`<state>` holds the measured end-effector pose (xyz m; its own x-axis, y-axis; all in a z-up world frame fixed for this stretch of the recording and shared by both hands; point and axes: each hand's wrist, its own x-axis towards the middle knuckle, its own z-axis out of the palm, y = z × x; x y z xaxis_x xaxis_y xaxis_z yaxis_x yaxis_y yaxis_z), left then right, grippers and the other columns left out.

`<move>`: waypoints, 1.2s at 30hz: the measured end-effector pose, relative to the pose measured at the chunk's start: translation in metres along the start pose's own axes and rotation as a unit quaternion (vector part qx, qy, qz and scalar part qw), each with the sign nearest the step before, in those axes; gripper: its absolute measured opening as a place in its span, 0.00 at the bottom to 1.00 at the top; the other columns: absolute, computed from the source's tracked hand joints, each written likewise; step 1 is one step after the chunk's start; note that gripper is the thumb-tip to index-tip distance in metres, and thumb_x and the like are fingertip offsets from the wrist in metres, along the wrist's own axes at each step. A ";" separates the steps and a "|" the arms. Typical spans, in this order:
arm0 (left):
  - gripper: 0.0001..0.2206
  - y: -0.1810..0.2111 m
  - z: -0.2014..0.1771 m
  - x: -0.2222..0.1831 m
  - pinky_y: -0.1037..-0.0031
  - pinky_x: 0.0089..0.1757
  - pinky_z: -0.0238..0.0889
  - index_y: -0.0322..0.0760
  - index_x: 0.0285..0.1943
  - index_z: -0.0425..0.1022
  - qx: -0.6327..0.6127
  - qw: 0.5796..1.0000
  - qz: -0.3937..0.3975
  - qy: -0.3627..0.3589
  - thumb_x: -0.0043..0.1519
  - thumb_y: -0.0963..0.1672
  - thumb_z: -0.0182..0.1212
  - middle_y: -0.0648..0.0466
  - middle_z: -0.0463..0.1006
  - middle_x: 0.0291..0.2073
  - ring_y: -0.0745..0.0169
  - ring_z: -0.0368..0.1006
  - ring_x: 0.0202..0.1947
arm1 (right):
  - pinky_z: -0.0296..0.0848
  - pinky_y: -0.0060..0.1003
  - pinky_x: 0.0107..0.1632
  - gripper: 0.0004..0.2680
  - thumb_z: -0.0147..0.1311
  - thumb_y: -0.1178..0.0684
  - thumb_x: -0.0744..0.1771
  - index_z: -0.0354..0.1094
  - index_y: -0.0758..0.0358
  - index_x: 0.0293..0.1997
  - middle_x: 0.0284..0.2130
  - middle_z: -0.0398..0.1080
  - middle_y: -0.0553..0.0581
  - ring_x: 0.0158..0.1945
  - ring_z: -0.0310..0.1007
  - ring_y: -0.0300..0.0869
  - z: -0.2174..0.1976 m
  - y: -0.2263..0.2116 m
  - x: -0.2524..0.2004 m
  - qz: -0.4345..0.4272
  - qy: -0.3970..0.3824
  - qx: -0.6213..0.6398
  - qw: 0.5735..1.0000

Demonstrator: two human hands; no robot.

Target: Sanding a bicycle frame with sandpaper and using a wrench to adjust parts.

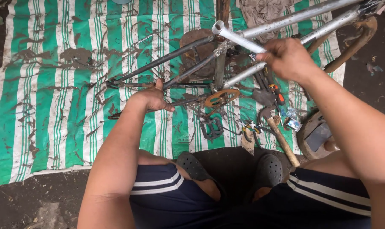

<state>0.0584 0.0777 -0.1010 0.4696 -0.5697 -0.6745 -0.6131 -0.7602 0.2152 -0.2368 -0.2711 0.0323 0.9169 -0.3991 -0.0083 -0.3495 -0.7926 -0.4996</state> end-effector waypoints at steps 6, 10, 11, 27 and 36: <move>0.62 0.002 -0.005 -0.004 0.45 0.73 0.58 0.41 0.87 0.39 0.000 1.000 0.001 -0.007 0.53 0.64 0.79 0.29 0.58 0.81 0.18 0.51 0.81 | 0.75 0.64 0.59 0.09 0.69 0.50 0.68 0.86 0.64 0.47 0.36 0.85 0.73 0.45 0.85 0.69 -0.009 -0.025 -0.002 0.027 -0.181 0.060 0.981; 0.61 0.001 -0.002 0.001 0.43 0.72 0.59 0.41 0.87 0.40 -0.005 1.000 0.006 0.002 0.53 0.64 0.79 0.29 0.60 0.80 0.17 0.52 0.80 | 0.75 0.56 0.54 0.10 0.61 0.49 0.75 0.85 0.63 0.53 0.28 0.83 0.67 0.33 0.83 0.59 -0.010 -0.017 -0.001 0.044 -0.142 0.045 0.988; 0.61 -0.001 0.001 0.003 0.43 0.72 0.58 0.41 0.87 0.40 -0.001 1.000 0.008 0.000 0.53 0.64 0.79 0.29 0.59 0.80 0.16 0.52 0.81 | 0.76 0.55 0.54 0.11 0.62 0.48 0.72 0.86 0.64 0.53 0.28 0.85 0.69 0.31 0.82 0.58 -0.013 -0.031 -0.006 0.064 -0.214 0.053 0.973; 0.60 0.006 -0.009 -0.016 0.40 0.73 0.56 0.41 0.87 0.40 -0.020 1.000 0.002 0.000 0.55 0.63 0.79 0.27 0.57 0.81 0.12 0.46 0.81 | 0.77 0.53 0.51 0.10 0.59 0.49 0.74 0.85 0.64 0.54 0.23 0.80 0.68 0.30 0.80 0.57 0.000 -0.013 0.002 0.067 -0.200 0.047 0.976; 0.58 0.000 -0.001 -0.002 0.42 0.73 0.58 0.44 0.87 0.41 -0.029 1.000 0.000 0.001 0.55 0.63 0.78 0.30 0.58 0.81 0.14 0.49 0.81 | 0.76 0.56 0.53 0.10 0.61 0.46 0.73 0.83 0.63 0.48 0.25 0.81 0.67 0.37 0.85 0.63 0.011 0.001 0.007 0.069 -0.151 0.057 0.985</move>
<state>0.0585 0.0786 -0.0986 0.4704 -0.5703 -0.6734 -0.5754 -0.7768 0.2559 -0.2291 -0.2696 0.0218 0.8835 -0.3313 -0.3311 -0.4671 -0.6764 -0.5695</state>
